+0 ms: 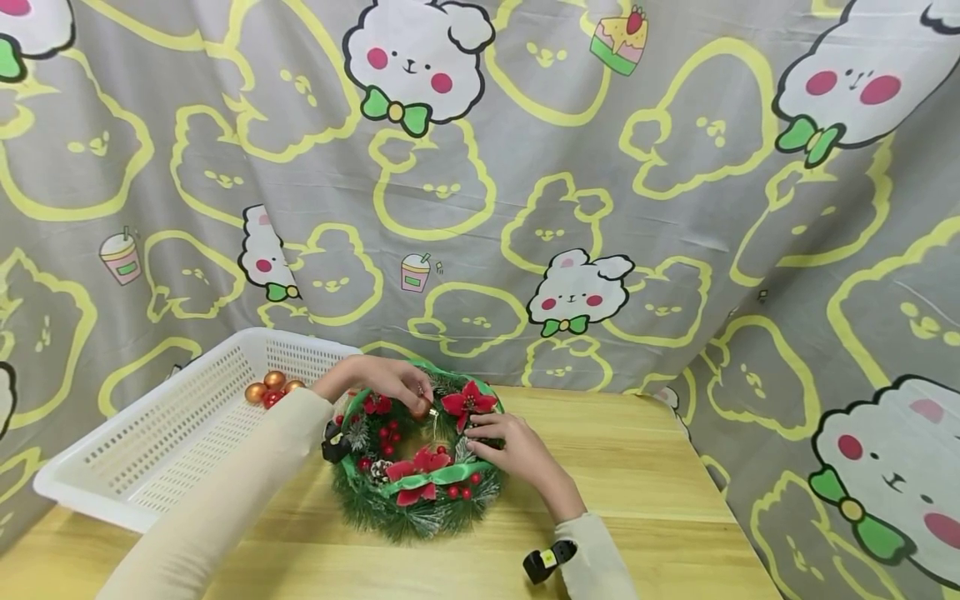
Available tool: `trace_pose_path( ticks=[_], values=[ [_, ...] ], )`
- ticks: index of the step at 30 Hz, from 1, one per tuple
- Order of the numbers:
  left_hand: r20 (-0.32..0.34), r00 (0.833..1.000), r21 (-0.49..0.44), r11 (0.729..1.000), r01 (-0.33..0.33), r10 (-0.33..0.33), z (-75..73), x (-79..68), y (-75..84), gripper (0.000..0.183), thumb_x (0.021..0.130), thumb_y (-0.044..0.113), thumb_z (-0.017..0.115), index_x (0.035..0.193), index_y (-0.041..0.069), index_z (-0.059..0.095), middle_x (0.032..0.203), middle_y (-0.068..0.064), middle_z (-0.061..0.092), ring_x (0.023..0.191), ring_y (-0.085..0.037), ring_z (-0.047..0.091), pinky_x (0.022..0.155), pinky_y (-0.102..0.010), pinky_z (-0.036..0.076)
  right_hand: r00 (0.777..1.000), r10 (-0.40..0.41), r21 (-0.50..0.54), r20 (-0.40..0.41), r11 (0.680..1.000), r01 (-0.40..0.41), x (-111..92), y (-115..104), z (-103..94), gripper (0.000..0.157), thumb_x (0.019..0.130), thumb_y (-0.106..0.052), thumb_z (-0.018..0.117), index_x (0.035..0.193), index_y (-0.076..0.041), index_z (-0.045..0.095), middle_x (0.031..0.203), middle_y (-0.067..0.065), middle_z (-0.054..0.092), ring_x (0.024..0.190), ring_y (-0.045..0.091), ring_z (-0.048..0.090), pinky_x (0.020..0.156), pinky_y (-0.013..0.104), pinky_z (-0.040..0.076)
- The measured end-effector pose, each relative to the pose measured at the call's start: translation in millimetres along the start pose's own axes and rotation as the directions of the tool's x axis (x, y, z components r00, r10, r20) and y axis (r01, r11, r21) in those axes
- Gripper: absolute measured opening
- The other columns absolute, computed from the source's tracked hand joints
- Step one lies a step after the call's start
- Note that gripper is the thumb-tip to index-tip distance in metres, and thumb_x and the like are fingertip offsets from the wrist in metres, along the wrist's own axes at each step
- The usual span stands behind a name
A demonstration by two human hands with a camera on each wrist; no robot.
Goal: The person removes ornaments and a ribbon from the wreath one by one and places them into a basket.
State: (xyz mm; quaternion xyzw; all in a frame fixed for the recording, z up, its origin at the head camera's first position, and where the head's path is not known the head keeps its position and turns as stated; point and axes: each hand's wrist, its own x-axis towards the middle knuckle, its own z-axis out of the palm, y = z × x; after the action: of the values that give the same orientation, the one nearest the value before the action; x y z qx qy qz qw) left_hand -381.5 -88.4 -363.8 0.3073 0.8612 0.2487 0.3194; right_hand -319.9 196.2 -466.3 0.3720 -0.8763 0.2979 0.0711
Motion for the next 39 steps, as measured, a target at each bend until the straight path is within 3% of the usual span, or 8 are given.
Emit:
trace_pose_path(
  ticks=[11,16,21,28,30,34,39],
  values=[
    [-0.075,0.996,-0.077,0.996,-0.047,0.041,-5.4,-14.6,-7.0,0.028,0.100,0.029,0.063,0.123,0.013,0.066,0.116,-0.001,0.069,0.104,-0.013,0.062,0.108,-0.054,0.044,1.000,0.003,-0.005,-0.003,1.000,-0.003,0,1,1.1,0.026,0.099,-0.025,0.067,0.119,-0.011,0.077,0.135,0.012,0.068,0.127,0.036,0.062,0.102,0.055,0.050],
    [-0.117,0.988,-0.117,0.987,-0.110,0.096,-11.0,-23.9,-9.9,0.032,0.100,0.025,0.063,0.127,0.008,0.065,0.117,-0.005,0.070,0.106,-0.015,0.065,0.108,-0.055,0.045,1.000,0.006,-0.005,-0.006,1.000,-0.006,0,1,1.1,0.026,0.099,-0.025,0.067,0.119,-0.011,0.077,0.135,0.012,0.068,0.127,0.036,0.062,0.103,0.056,0.049],
    [-0.185,0.978,-0.119,0.986,-0.117,0.094,-17.2,-36.6,-13.5,0.034,0.100,0.028,0.063,0.129,0.010,0.064,0.119,-0.005,0.070,0.112,-0.016,0.064,0.109,-0.054,0.045,1.000,0.009,-0.003,-0.004,1.000,-0.009,-1,0,0.5,0.026,0.099,-0.024,0.068,0.119,-0.011,0.077,0.135,0.012,0.068,0.128,0.036,0.061,0.103,0.056,0.049],
    [-0.280,0.956,-0.111,0.986,-0.128,0.093,-26.0,-55.9,-27.2,0.038,0.100,0.027,0.065,0.133,0.008,0.062,0.117,-0.006,0.072,0.108,-0.020,0.067,0.097,-0.038,0.051,1.000,0.018,0.007,0.002,1.000,-0.018,-1,-1,0.1,0.027,0.099,-0.023,0.068,0.120,-0.009,0.076,0.136,0.013,0.067,0.129,0.037,0.060,0.103,0.056,0.049],
    [-0.304,0.949,-0.122,0.984,-0.129,0.086,-27.2,-62.2,-31.6,0.038,0.100,0.027,0.065,0.133,0.008,0.062,0.118,-0.007,0.072,0.108,-0.020,0.067,0.097,-0.038,0.052,1.000,0.019,0.007,0.003,1.000,-0.019,-1,-1,0.2,0.027,0.099,-0.023,0.067,0.120,-0.009,0.076,0.136,0.013,0.067,0.129,0.037,0.060,0.103,0.057,0.049],
    [-0.354,0.932,-0.146,0.980,-0.135,0.076,-28.3,-74.6,-40.2,0.037,0.100,0.024,0.065,0.132,0.005,0.061,0.124,-0.012,0.070,0.114,-0.025,0.066,0.103,-0.049,0.050,1.000,0.018,0.007,0.002,1.000,-0.018,-1,-2,0.3,0.027,0.099,-0.023,0.067,0.120,-0.009,0.076,0.136,0.013,0.067,0.129,0.037,0.060,0.103,0.057,0.049],
    [-0.443,0.896,-0.132,0.986,-0.102,0.034,-29.8,-89.3,-55.4,0.037,0.100,0.027,0.065,0.132,0.008,0.061,0.128,-0.012,0.067,0.119,-0.026,0.062,0.105,-0.050,0.048,1.000,0.018,0.009,0.000,1.000,-0.018,-1,-1,0.9,0.027,0.099,-0.023,0.067,0.121,-0.010,0.076,0.136,0.013,0.067,0.129,0.037,0.060,0.103,0.057,0.048]
  ],
)
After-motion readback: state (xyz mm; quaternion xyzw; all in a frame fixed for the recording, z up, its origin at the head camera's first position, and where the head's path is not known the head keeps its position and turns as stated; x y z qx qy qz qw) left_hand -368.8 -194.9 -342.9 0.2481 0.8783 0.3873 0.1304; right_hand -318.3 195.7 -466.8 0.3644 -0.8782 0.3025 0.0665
